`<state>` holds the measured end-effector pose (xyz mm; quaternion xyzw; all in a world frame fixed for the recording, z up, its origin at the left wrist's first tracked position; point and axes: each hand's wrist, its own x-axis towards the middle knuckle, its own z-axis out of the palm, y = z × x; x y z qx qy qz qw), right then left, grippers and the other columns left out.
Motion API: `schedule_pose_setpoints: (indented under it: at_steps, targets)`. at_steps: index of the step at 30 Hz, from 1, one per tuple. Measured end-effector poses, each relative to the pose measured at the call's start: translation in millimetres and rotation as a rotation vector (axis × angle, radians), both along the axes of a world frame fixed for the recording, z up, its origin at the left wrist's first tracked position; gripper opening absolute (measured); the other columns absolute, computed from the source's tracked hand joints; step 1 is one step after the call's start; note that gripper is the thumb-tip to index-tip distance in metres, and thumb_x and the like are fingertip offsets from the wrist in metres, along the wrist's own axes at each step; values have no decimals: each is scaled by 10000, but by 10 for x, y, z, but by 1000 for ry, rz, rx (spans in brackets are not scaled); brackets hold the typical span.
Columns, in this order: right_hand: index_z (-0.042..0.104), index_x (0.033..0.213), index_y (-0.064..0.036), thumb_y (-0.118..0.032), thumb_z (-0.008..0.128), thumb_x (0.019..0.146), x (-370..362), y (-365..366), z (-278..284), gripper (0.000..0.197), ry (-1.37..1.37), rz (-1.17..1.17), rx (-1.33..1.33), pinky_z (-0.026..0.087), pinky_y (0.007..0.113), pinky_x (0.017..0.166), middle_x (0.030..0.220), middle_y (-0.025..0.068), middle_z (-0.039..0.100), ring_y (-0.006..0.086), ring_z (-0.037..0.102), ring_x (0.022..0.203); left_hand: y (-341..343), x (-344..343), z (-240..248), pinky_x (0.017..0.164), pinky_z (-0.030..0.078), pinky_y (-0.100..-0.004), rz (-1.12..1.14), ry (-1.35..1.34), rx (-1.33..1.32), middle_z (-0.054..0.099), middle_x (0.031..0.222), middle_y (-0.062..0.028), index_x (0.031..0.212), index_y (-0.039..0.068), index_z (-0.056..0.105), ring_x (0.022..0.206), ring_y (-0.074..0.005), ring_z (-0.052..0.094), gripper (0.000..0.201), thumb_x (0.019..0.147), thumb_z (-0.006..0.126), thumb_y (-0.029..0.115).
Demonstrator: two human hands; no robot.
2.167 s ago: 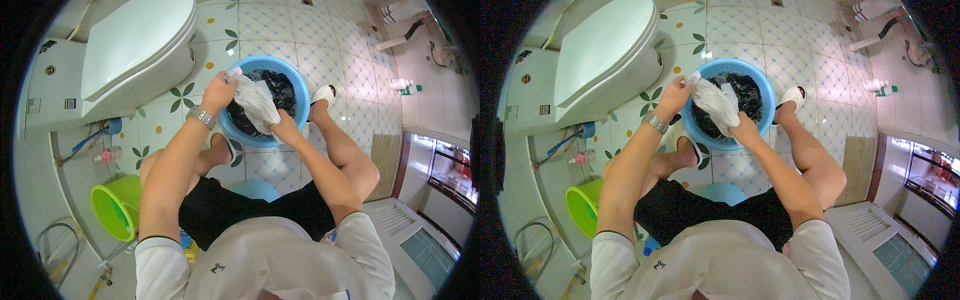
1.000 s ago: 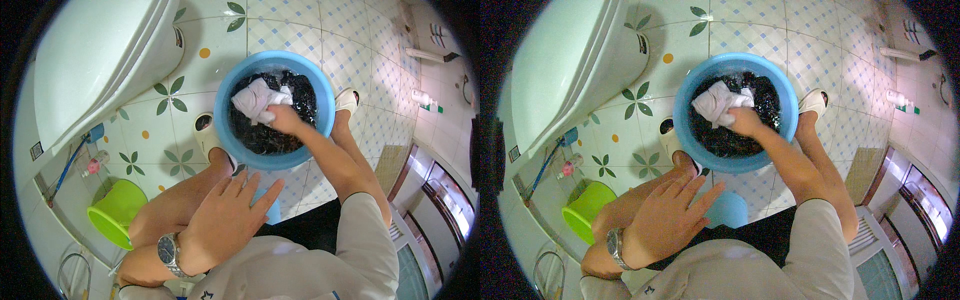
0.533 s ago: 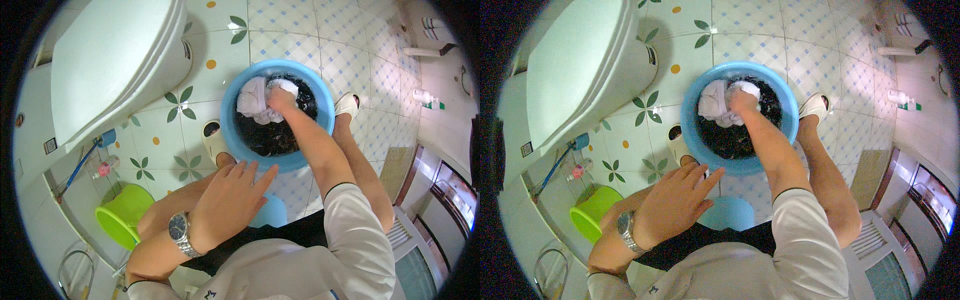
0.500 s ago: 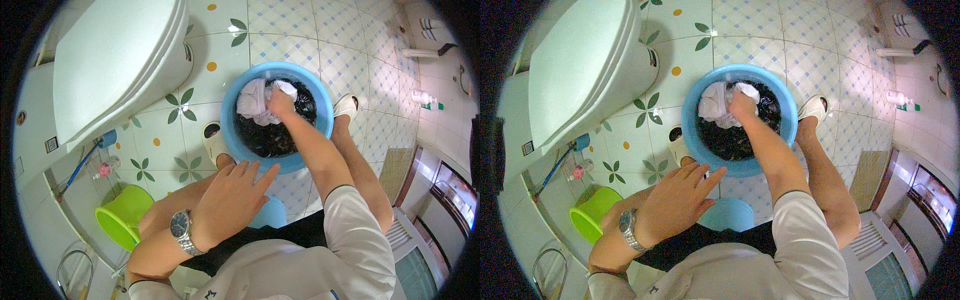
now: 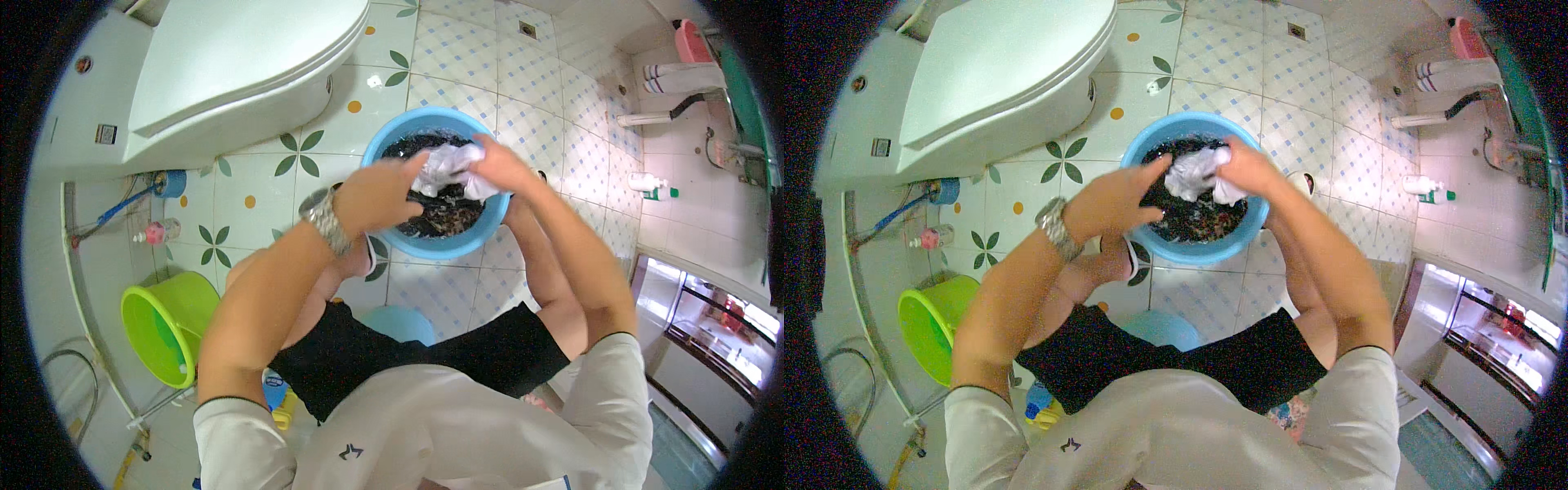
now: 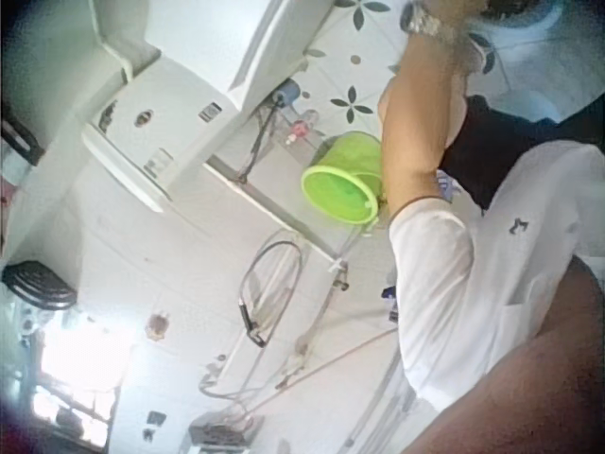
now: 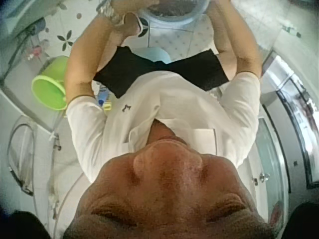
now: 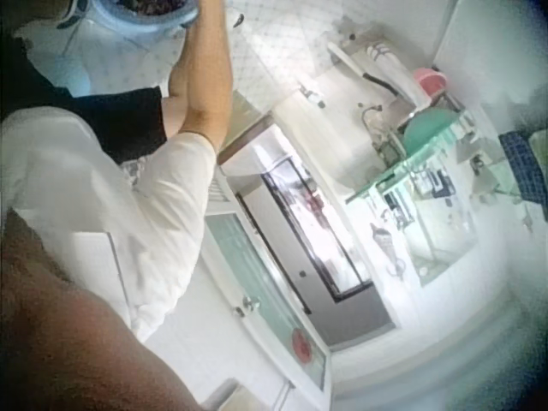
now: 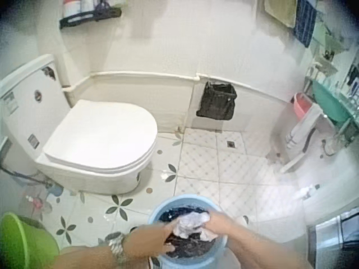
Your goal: The person washes clothes by hand in a basin of water, scrubbing and wringing out the garments before placing them onto the toilet lid.
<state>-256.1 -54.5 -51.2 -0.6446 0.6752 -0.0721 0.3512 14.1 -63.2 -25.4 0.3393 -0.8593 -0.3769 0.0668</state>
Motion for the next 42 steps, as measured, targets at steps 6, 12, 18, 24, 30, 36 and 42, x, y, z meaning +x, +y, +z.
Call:
schedule_pose_setpoints:
  at_steps: [6,12,18,24,30,36,42]
  targets:
    - [659,1068,14,-312,682,787,283,-10,1491,431,-232,64,162,519,307,679,899,96,694,163,649,783,7,-558,130,1117,358,-439,57,430,-271,404,1445,-288,1542,16,53,1370,-453,364,1282,630,885,362]
    - [686,945,8,-174,611,891,246,-81,2527,204,-82,339,233,510,317,687,819,85,674,169,612,715,606,-1335,968,846,503,-413,865,939,-254,682,1015,-138,1199,-43,563,972,-274,644,502,810,759,207]
    - [692,930,8,-170,625,880,483,139,3014,197,-459,-55,240,554,301,692,874,68,712,152,667,765,172,-921,228,1067,415,-388,77,699,149,486,1398,-209,1522,42,-6,1253,-284,523,1317,625,937,248]
    - [656,907,-22,-149,569,899,533,-83,3215,154,-431,-41,37,552,271,575,799,53,696,125,647,638,208,-961,402,920,499,-342,6,601,603,689,1071,-133,1312,-7,526,1017,-219,654,716,733,858,252]
    - [689,921,-54,-187,545,916,238,-114,2931,196,-266,-259,-139,512,308,675,851,11,699,112,634,784,163,-1050,196,800,533,-352,390,937,803,689,1055,-119,1183,-17,616,914,-229,674,321,923,599,170]
    - [588,1247,-22,-226,690,870,2,573,1298,441,-315,-162,-600,464,333,970,1195,119,625,217,589,1117,29,-1060,508,1024,472,-442,525,1334,1295,584,1298,-163,1309,-2,497,1177,-307,585,456,999,302,270]
    - [435,1377,-17,-329,734,851,572,1004,552,681,-343,-374,-647,363,387,1081,1366,149,508,267,453,1293,29,-1096,489,1020,467,-450,740,1271,1268,610,1264,-143,1269,32,545,1169,-314,585,494,1007,263,343]
